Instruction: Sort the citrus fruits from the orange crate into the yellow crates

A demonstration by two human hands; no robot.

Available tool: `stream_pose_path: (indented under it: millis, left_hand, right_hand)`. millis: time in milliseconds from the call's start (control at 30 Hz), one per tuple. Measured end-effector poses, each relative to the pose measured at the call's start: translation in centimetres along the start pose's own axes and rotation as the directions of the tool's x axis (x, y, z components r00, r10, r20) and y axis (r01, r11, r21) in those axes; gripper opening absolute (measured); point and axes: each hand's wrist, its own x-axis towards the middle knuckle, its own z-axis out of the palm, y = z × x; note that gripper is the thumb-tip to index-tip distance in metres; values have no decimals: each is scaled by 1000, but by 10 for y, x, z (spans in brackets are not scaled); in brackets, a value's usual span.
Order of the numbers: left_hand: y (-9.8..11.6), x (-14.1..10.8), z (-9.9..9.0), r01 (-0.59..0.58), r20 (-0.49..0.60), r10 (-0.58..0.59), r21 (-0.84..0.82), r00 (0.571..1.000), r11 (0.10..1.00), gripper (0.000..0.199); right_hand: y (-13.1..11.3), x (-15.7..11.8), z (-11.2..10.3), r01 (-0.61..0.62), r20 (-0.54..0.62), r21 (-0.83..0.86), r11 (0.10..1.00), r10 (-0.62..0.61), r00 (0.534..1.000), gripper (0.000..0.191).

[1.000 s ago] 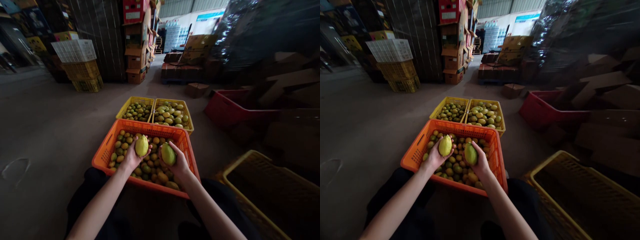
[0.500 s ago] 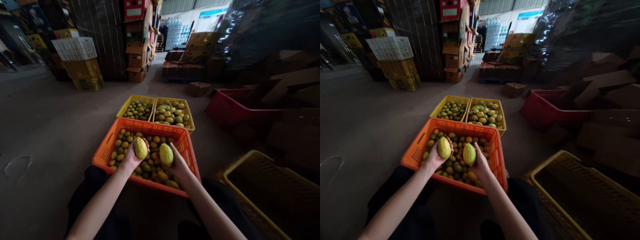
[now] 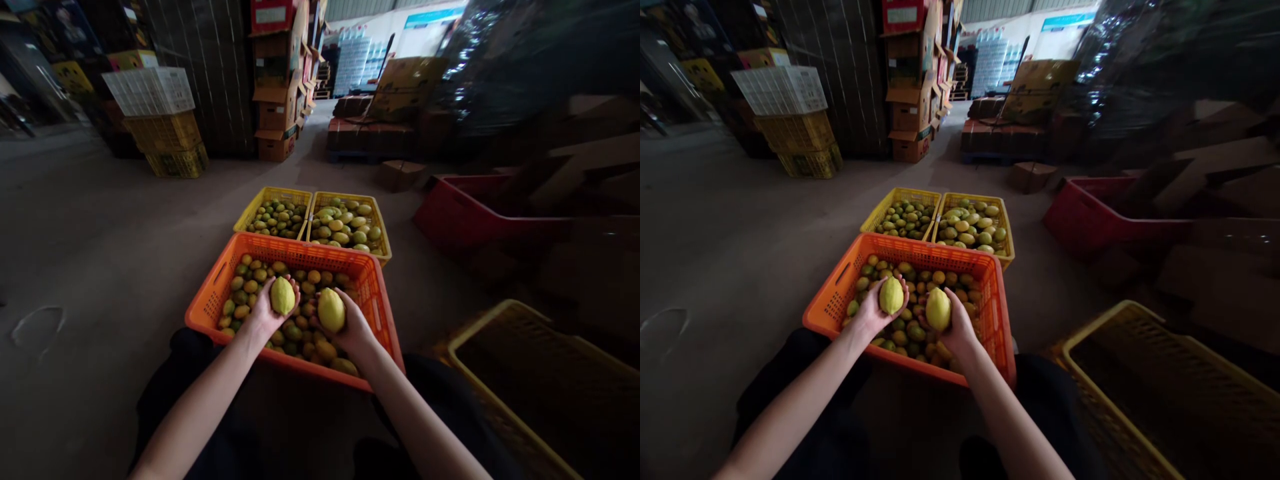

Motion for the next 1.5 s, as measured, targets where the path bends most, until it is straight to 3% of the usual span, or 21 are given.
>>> stream_pose_path:
  millis: [67,200,500,633,700,767,867,933,1033,1133,1233,1367,1500]
  left_hand:
    - [0,0,1,-16,-13,16,20,1000,1000,18]
    - [2,0,3,-19,-63,21,32,998,999,26]
    - [1,-2,8,71,-159,-79,-54,984,996,29]
    - [0,-1,8,48,-99,-40,79,994,996,22]
    - [-3,-1,8,-63,-35,73,232,997,971,16]
    - [-6,-2,8,-279,77,271,396,959,875,28]
    - [-8,-8,10,-587,318,500,543,806,600,48]
    - [-9,-13,12,-682,455,519,583,724,440,46]
    - [-11,-17,13,-724,545,491,605,680,331,46]
    - [-12,-17,12,-715,512,509,583,693,387,52]
    - [-11,-14,11,-658,413,518,555,749,509,52]
    - [-6,-11,14,-570,357,447,583,820,579,50]
    - [0,-11,14,-453,291,349,523,891,721,29]
  right_hand:
    - [-5,-4,8,-58,-45,32,998,59,997,18]
    - [-9,-7,16,3,-102,113,994,8,995,12]
    - [-2,7,8,2,-135,138,990,17,991,16]
    - [-2,8,5,29,-90,47,998,-25,996,10]
    - [-2,7,4,86,-37,-10,996,-86,996,15]
    - [-2,3,4,199,11,-90,976,-199,980,29]
    - [-2,-5,7,409,81,-260,875,-402,912,52]
    - [-3,-10,10,504,139,-342,793,-488,862,56]
    - [-4,-15,13,584,197,-395,709,-555,808,51]
    - [-4,-16,14,604,201,-409,684,-578,791,51]
    - [-3,-14,13,591,137,-367,719,-586,798,52]
    - [-3,-12,14,515,82,-292,806,-515,853,48]
    - [-8,-13,13,452,118,-213,866,-436,892,40]
